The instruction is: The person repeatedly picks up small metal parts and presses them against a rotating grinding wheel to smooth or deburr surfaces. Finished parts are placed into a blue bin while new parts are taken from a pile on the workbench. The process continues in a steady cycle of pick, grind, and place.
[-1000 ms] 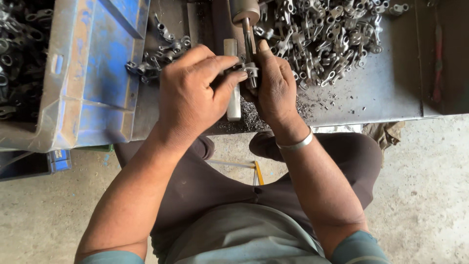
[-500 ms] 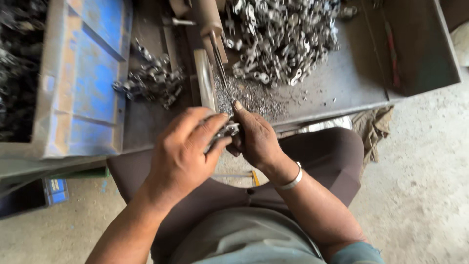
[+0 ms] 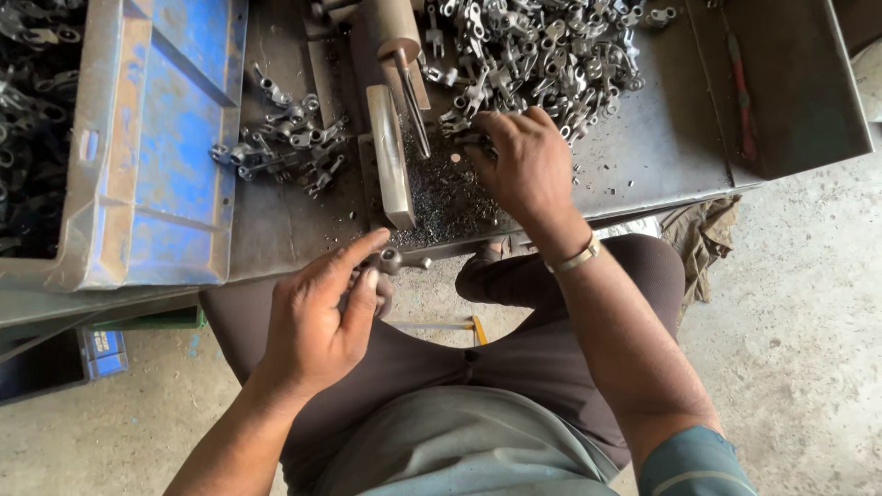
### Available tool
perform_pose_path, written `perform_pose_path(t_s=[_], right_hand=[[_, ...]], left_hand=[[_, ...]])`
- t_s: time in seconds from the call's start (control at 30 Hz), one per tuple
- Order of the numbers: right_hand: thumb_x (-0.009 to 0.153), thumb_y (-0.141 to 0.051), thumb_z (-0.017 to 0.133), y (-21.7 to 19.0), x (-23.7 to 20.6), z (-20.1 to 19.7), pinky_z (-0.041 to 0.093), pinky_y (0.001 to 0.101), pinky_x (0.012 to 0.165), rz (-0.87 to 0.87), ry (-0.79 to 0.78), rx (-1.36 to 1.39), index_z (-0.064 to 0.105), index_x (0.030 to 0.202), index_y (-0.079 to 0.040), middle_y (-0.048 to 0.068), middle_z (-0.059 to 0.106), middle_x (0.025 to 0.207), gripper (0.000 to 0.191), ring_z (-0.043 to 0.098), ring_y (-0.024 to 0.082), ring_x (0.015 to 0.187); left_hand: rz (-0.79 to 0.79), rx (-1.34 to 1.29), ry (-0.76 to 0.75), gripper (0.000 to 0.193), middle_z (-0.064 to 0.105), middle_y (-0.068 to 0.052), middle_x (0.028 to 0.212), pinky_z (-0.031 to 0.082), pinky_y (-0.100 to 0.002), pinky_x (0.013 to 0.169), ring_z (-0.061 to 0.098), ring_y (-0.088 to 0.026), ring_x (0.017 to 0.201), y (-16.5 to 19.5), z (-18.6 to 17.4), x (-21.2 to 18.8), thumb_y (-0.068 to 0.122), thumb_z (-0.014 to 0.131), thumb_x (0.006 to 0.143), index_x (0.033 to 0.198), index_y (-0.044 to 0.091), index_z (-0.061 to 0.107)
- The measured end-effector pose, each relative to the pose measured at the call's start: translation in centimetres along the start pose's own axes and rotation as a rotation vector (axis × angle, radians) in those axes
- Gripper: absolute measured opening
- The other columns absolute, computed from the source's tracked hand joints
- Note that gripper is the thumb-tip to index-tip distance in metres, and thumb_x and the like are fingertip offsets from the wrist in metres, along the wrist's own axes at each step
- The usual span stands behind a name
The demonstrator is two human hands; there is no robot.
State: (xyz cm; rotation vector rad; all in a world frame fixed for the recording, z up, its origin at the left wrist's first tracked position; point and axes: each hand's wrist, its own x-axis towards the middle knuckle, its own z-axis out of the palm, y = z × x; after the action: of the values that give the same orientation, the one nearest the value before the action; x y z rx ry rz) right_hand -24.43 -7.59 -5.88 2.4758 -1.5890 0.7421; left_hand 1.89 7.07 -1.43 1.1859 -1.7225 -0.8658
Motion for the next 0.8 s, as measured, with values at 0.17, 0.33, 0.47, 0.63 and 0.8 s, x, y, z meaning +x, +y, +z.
perform_pose_path(t_s=[0.17,0.33,0.47,0.63,0.8], right_hand=[[0.094,-0.010,0.079,-0.4,-1.0,-0.6,0.060,0.0294,0.077,0.263,0.068,0.655,0.071,0.118,-0.004,0.008,0.075,0.102,0.026,0.072,0.016,0.086],[0.101,-0.004,0.070,-3.8,-4.2,-1.3,0.062,0.0329,0.076,0.418,0.139,1.753,0.058,0.126,0.002,0.013,0.072,0.101,0.028,0.072,0.021,0.085],[0.098,0.004,0.069,-6.0,-4.8,-1.3,0.061,0.0334,0.094,0.412,0.163,1.842,0.054,0.127,-0.001,0.012,0.069,0.115,0.033,0.070,0.020,0.107],[0.102,0.012,0.069,-7.2,-3.3,-1.5,0.059,0.0347,0.103,0.410,0.168,1.723,0.055,0.125,-0.001,0.013,0.067,0.121,0.030,0.067,0.020,0.114],[0.101,0.001,0.068,-7.8,-2.5,-2.2,0.060,0.0319,0.097,0.419,0.167,1.664,0.053,0.124,-0.003,0.010,0.066,0.120,0.028,0.067,0.016,0.109]], left_hand=[[-0.295,-1.180,0.024,0.025,0.072,-0.016,0.097,0.056,-0.030,0.060,0.072,-0.027,0.079,-1.2,-1.0,0.4,0.018,0.052,0.104,0.113,0.000,0.067],[-0.355,-1.016,0.158,0.020,0.067,-0.009,0.086,0.049,-0.028,0.054,0.065,-0.020,0.069,-0.4,-0.9,2.6,0.020,0.064,0.102,0.095,0.002,0.070],[0.026,-0.049,0.160,0.021,0.065,-0.006,0.081,0.047,-0.031,0.054,0.061,-0.015,0.061,1.3,0.5,4.4,0.015,0.081,0.091,0.107,0.002,0.075],[0.266,0.281,0.214,0.029,0.067,-0.011,0.091,0.055,-0.035,0.066,0.070,-0.023,0.076,1.5,0.6,7.1,0.016,0.085,0.091,0.113,0.002,0.072],[0.257,0.339,0.202,0.022,0.068,-0.010,0.088,0.055,-0.036,0.064,0.070,-0.025,0.072,0.7,0.2,8.6,0.015,0.086,0.090,0.106,0.004,0.075]])
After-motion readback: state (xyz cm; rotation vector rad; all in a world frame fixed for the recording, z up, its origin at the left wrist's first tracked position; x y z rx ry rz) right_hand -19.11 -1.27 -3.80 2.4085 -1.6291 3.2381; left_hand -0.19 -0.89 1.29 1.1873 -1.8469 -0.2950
